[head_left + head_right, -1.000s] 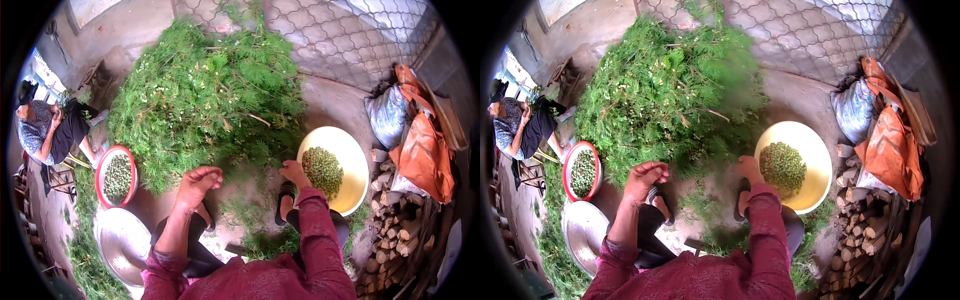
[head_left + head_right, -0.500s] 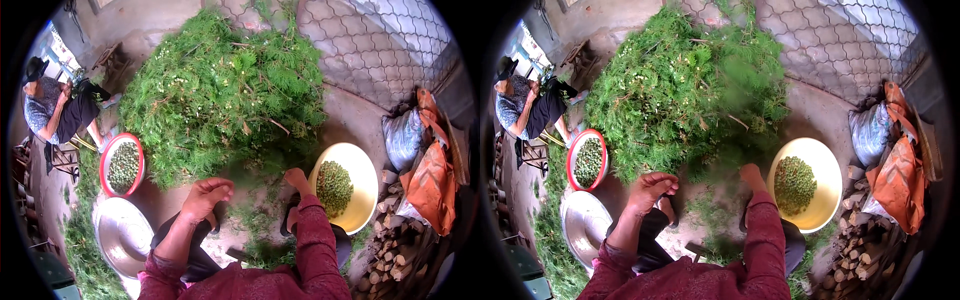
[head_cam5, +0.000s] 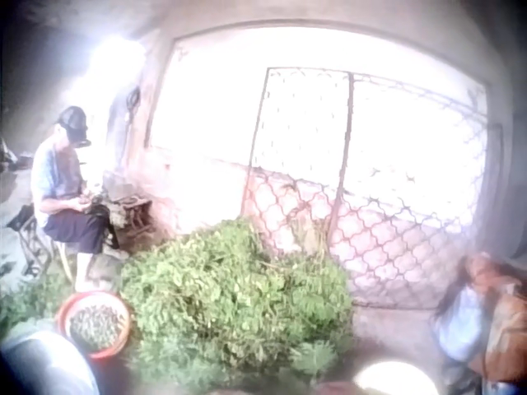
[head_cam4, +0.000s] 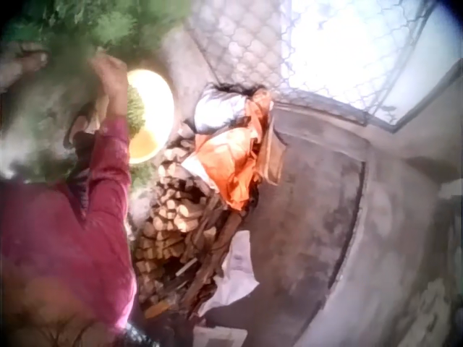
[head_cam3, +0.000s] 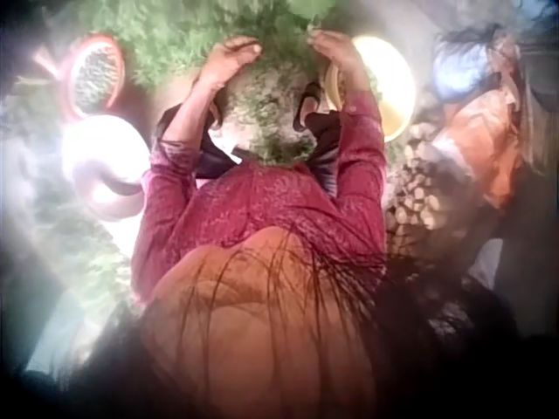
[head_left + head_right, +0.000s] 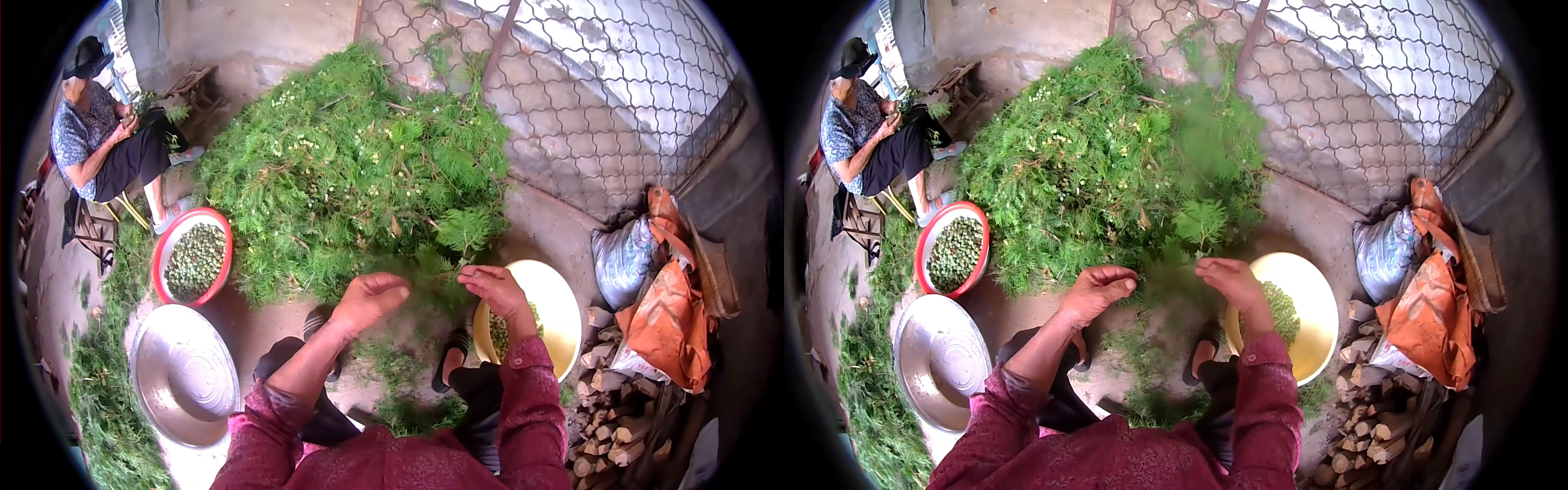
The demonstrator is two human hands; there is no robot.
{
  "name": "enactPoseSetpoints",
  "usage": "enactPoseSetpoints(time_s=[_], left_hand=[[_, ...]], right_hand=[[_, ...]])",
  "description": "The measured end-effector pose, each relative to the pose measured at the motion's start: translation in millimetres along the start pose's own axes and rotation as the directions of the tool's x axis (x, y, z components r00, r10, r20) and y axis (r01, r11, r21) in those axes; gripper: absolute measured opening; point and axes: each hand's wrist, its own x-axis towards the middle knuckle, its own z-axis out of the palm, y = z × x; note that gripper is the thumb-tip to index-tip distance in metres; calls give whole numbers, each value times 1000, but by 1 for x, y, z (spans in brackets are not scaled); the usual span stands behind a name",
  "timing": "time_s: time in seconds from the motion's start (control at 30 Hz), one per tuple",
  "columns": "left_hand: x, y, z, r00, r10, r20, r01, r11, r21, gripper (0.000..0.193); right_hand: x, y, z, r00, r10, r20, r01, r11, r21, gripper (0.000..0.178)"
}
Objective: The person picks up a branch from a pile of greenery, plucks small green berries from it by hand, and drops them into a yellow bowl.
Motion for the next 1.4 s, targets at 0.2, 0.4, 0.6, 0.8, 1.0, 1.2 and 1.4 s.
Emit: enactPoseSetpoints(time_s=[0.2,0.4,0.6,0.8,1.0,1.2,1.4], left_hand=[[16,-27,-2,989,71,-132,-72,997,-5,66],[19,-19,16,972,-34,-234,2,991,-135,52],[28,-17,22,909,-151,-389,126,988,-89,14],[36,-13,23,947,-34,-321,-33,979,-202,18],[38,-6,29,926,21,-377,-97,978,-186,19],[39,5,36,906,32,-422,-83,991,-104,13],[37,4,32,886,-3,-464,-66,989,-132,13]], right_hand=[[-18,-19,30,984,-155,84,114,921,372,28],[-18,-20,45,888,-384,254,128,736,665,25],[-21,-17,42,870,-382,311,94,749,656,27],[-29,-15,27,909,-371,190,207,798,566,25],[-38,-28,23,971,-236,-24,235,947,219,19],[-36,-31,11,755,-437,-489,501,865,2,19],[-29,-11,43,877,-479,-32,454,848,-273,20]])
